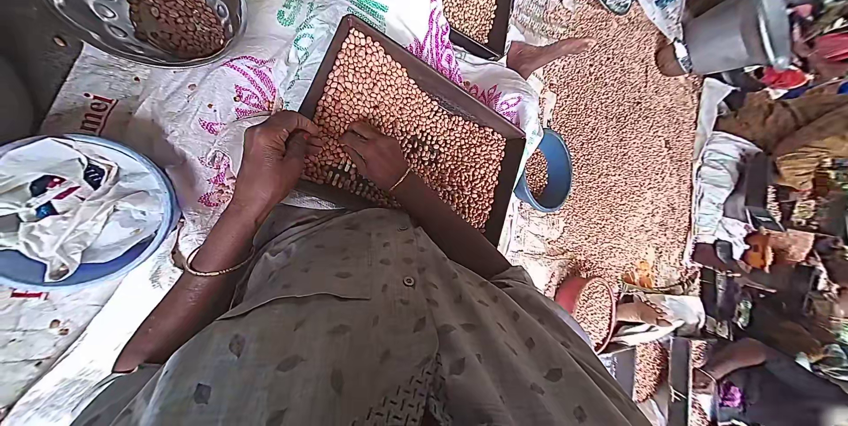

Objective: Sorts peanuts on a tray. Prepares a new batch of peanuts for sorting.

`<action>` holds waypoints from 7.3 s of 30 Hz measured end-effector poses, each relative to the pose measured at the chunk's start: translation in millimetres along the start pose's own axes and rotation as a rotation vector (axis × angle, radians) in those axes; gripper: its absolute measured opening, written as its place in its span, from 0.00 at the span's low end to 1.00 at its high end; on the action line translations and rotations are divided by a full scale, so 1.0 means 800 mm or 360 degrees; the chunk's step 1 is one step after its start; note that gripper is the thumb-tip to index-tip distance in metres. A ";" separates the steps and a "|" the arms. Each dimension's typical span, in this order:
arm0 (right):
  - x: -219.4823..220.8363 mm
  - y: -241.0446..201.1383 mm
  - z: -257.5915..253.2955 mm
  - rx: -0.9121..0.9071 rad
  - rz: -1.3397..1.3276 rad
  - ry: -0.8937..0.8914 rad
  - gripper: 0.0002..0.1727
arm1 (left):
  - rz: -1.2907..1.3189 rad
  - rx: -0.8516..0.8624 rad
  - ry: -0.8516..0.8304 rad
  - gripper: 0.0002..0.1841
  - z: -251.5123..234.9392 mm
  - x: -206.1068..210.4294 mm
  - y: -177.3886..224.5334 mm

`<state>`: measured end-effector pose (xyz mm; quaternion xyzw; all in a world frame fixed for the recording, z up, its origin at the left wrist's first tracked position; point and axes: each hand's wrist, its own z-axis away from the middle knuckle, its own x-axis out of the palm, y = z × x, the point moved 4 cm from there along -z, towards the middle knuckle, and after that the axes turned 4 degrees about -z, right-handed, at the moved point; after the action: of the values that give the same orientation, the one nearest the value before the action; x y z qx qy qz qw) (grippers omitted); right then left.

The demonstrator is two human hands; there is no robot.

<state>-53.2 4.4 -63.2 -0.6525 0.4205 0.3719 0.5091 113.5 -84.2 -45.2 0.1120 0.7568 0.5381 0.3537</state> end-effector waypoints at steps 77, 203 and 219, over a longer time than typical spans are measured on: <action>-0.006 0.074 0.021 -0.0030 0.0408 0.0184 0.16 | 0.1655 0.0000 -0.0112 0.19 -0.046 0.009 -0.017; -0.126 0.140 0.136 0.1212 0.0668 0.0607 0.23 | 0.1242 0.0042 -0.0006 0.14 -0.053 0.015 -0.009; -0.019 0.032 -0.010 0.0177 0.0201 -0.0052 0.09 | 0.1156 0.0091 -0.0065 0.12 -0.055 0.018 -0.007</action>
<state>-81.7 -3.9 -56.6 -0.5893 0.4724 0.3899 0.5268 75.1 -110.8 -49.1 0.3940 0.6752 0.6050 0.1512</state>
